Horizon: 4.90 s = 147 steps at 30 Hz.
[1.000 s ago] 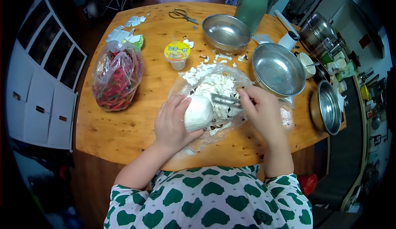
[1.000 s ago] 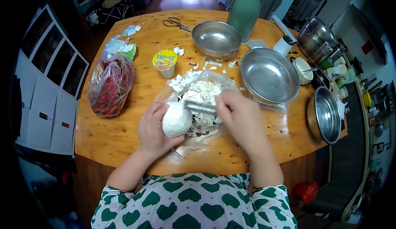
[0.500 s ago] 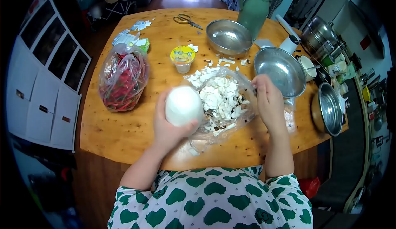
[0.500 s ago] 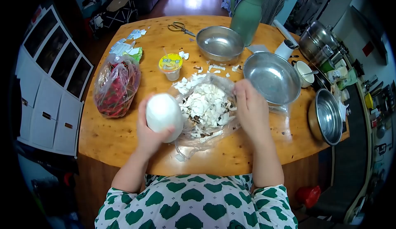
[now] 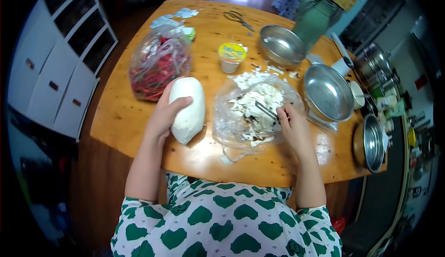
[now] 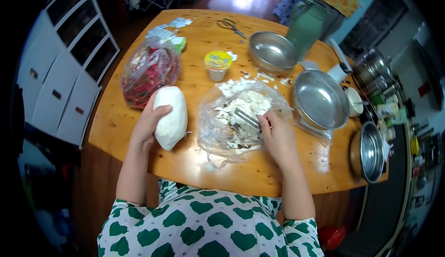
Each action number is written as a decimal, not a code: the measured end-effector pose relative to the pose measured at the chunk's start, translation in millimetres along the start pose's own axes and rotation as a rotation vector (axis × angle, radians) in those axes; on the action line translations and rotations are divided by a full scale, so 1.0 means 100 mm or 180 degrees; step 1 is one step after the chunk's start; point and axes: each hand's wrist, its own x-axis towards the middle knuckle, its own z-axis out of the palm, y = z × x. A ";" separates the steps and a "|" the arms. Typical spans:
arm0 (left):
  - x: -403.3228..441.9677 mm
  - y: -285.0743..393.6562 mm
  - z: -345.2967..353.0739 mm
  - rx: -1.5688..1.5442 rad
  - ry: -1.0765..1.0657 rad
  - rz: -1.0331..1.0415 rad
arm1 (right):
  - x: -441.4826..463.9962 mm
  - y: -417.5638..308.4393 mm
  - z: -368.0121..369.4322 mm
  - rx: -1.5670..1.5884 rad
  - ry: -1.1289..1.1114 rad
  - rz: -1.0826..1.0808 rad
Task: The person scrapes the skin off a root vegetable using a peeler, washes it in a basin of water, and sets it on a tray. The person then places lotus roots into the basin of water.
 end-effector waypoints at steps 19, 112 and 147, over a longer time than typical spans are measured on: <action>-0.10 -0.09 -0.34 0.2381 0.0598 0.0851 | 0.96 -0.98 1.38 -0.0149 -0.0507 -0.1744; 0.78 0.18 0.65 0.3660 -0.2904 0.1720 | 2.15 1.07 0.42 -0.0904 0.0390 0.0366; 0.76 0.23 0.66 0.3553 -0.2610 0.1547 | 2.25 0.69 1.03 -0.0820 -0.0375 -0.1696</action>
